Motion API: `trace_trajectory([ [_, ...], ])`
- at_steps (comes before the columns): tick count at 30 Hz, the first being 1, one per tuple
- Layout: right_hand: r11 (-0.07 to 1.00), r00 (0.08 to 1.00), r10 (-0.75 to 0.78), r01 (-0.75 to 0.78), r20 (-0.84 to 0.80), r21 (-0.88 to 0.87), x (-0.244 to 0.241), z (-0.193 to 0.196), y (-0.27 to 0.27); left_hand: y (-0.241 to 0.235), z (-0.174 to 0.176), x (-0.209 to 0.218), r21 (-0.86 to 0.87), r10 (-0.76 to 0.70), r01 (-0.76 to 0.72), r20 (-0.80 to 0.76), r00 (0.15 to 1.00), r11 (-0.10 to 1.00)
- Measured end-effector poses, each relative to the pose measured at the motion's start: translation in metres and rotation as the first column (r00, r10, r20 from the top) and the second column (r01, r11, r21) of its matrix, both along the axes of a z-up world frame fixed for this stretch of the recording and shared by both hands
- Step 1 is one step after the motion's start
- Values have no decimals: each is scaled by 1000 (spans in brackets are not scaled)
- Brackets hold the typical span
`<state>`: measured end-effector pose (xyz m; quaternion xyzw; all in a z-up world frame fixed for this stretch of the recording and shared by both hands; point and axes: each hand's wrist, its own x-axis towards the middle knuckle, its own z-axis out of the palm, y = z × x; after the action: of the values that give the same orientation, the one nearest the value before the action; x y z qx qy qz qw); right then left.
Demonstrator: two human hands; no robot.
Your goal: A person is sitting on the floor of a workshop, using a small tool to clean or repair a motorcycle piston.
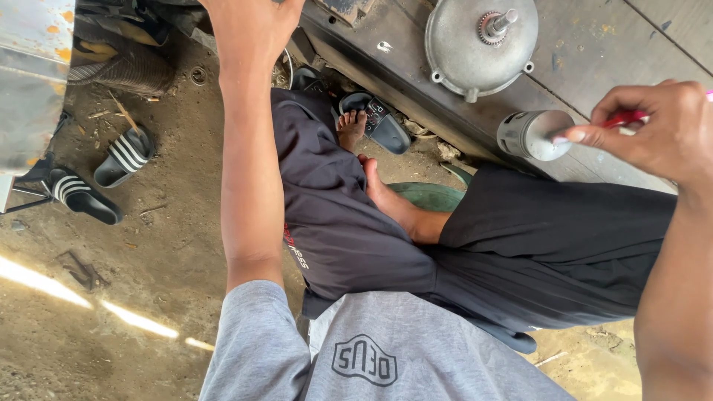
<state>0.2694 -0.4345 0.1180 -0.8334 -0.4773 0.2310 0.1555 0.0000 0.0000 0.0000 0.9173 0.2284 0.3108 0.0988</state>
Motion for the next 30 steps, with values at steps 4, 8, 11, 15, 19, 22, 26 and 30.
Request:
trace_trajectory([
  [4,999,999,7,-6,-42,34,9,-7,-4,-22,-79,-33,-8,-3,3,-14,1000,1000],
  [8,999,993,-44,45,-105,0,3,-3,2,-27,-90,-47,-21,-6,5,-16,1000,1000],
  [11,1000,997,-2,2,-76,2,9,-8,1,-27,-95,-57,-30,-6,5,-23,1000,1000],
  [15,994,977,-103,94,-189,-56,26,-28,-17,-27,-96,-70,-41,-7,5,-39,999,999],
  [19,999,998,27,-28,-58,-15,9,-10,3,-22,-104,-73,-45,-4,2,-46,999,999],
  [22,992,967,-105,86,-231,-91,32,-40,-24,-18,-103,-80,-52,-4,1,-61,998,999],
  [26,987,974,-110,84,-200,-134,26,-29,-14,-18,-108,-81,-66,-2,-2,-63,998,998],
  [30,973,968,-175,141,-180,-184,41,-51,-44,-17,-108,-85,-77,-11,5,-72,997,997],
])
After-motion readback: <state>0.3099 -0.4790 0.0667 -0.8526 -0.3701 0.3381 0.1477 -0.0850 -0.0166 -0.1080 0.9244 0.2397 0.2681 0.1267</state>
